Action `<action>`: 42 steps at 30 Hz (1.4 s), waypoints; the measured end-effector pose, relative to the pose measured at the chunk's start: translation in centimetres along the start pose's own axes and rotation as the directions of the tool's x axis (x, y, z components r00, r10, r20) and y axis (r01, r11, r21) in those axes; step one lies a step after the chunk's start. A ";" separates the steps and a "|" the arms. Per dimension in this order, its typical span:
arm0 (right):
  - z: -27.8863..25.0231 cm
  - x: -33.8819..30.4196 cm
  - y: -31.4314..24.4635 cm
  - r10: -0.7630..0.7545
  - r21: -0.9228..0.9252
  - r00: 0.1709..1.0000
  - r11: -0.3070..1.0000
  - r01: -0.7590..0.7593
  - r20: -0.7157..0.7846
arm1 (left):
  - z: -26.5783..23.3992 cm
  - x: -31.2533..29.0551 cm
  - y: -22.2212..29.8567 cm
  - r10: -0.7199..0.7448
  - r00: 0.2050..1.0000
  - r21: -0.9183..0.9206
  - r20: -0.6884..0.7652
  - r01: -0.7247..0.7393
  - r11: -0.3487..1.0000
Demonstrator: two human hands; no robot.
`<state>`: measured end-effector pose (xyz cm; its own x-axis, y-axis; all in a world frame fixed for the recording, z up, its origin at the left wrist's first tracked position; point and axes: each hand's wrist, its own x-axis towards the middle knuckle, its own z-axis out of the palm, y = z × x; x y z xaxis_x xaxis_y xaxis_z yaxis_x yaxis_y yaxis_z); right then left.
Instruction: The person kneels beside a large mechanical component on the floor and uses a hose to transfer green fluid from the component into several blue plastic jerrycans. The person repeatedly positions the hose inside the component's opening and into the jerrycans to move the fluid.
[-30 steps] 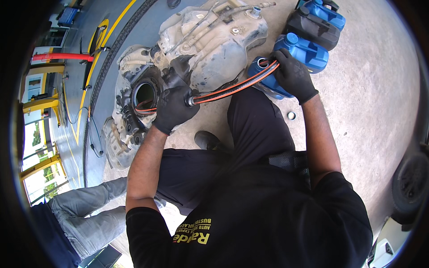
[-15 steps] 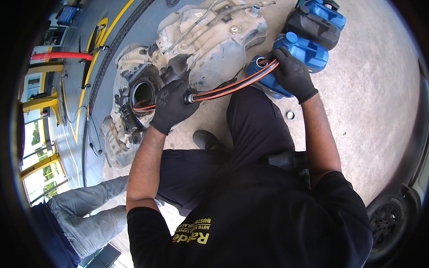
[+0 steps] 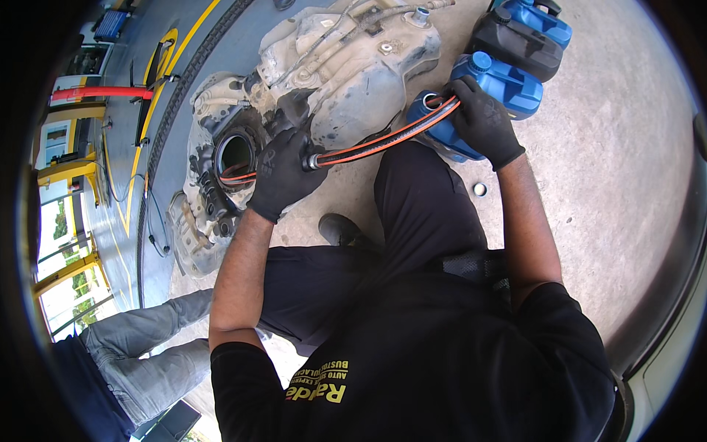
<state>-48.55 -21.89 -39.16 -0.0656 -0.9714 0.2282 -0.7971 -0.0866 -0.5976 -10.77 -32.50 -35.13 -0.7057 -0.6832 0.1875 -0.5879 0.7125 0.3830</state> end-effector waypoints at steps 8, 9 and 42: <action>0.2 0.0 -0.1 0.002 0.005 1.000 1.000 -0.002 0.004 | -0.8 -0.1 0.6 -0.067 0.993 0.021 0.098 0.065 0.998; 0.2 0.0 -0.2 0.005 0.009 1.000 1.000 -0.005 0.006 | -0.8 -0.2 0.6 -0.067 0.992 0.016 0.109 0.065 0.998; -0.5 -4.1 -9.9 -0.297 -0.004 0.849 0.945 0.328 -0.438 | -0.8 -0.3 0.3 0.029 1.000 0.072 -0.011 -0.028 0.997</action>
<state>-40.69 -16.93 -33.85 -0.0820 -0.7017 0.7077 -0.7767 -0.4000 -0.4866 -10.47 -32.22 -34.31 -0.7180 -0.6642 0.2079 -0.5950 0.7408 0.3117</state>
